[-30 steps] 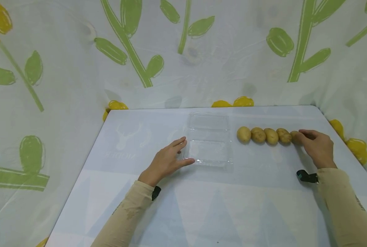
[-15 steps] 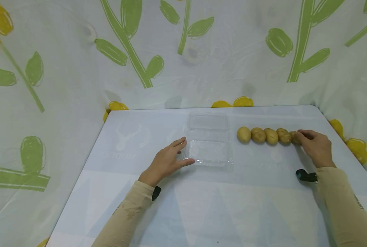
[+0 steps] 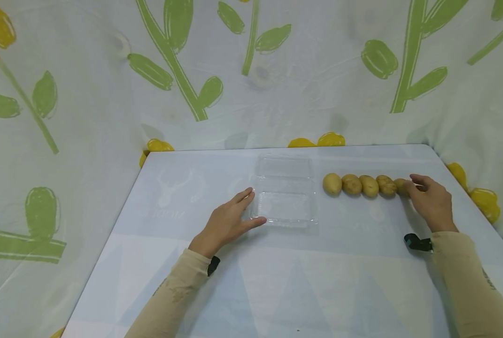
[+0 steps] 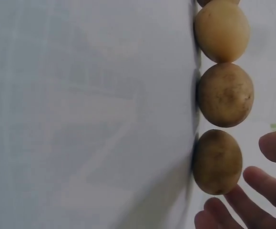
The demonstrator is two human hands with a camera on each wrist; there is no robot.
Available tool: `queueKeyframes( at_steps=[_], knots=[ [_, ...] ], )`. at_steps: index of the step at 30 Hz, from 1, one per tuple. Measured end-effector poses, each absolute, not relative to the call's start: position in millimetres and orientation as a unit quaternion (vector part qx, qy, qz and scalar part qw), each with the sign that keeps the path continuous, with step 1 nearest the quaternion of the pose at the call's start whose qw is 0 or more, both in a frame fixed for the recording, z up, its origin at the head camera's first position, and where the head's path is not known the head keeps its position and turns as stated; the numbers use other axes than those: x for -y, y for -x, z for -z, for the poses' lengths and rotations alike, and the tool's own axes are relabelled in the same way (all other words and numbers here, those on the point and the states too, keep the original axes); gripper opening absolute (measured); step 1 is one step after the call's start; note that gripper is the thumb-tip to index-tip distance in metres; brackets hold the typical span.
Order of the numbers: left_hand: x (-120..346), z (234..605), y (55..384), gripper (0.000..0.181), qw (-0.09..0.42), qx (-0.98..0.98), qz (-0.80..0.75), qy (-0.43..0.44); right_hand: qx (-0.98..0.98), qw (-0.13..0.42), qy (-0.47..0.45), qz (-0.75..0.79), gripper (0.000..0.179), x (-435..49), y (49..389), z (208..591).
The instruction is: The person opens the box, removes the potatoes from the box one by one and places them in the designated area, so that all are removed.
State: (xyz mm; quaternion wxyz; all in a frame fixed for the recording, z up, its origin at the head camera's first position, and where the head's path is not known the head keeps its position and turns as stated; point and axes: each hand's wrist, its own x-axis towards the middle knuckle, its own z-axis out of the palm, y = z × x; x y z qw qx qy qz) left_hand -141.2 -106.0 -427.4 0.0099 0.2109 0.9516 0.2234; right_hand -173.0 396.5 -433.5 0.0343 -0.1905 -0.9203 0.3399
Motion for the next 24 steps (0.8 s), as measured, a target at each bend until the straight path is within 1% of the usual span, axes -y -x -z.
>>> queueKeyframes(
  at_steps=[7, 13, 24],
  knots=[
    [102, 426, 141, 0.086, -0.023, -0.955, -0.198, -0.218, 0.927, 0.06, 0.179, -0.323, 0.066, -390, 170, 428],
    [101, 427, 145, 0.087, -0.015, -0.958, -0.192, -0.214, 0.927, 0.06, 0.177, -0.325, 0.066, -389, 168, 427],
    [102, 427, 156, 0.088, -0.007, -0.961, -0.183, -0.209, 0.933, 0.114, 0.118, -0.322, 0.062, -380, 163, 423]
  ],
)
